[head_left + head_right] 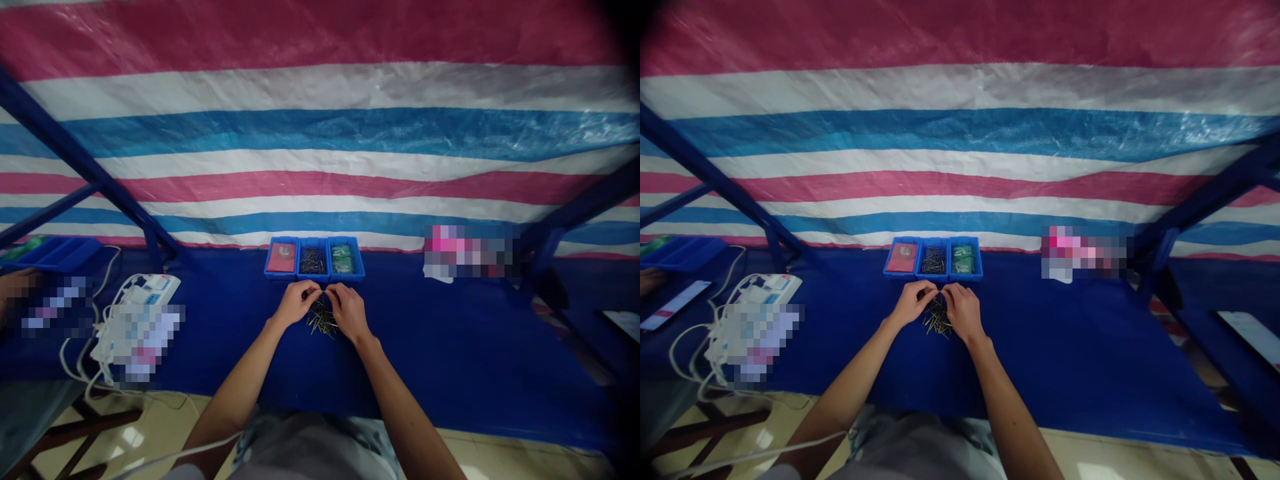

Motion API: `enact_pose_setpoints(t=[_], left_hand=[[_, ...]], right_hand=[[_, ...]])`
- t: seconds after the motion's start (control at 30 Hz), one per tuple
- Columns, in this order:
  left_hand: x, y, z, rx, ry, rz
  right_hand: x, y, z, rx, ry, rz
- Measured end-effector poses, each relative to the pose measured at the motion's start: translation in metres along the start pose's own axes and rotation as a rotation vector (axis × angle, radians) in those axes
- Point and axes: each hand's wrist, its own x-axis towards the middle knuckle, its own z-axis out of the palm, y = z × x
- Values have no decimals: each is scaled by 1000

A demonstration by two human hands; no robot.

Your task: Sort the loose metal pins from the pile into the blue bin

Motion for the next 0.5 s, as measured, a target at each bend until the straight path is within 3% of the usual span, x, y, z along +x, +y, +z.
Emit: enact_pose_setpoints(t=[0.27, 0.5], left_hand=[[0, 4, -1, -3, -9, -11], [1, 1, -1, -11, 27, -26]], right_hand=[[0, 2, 2, -41, -23, 25], [-1, 0, 0, 107, -33, 2]])
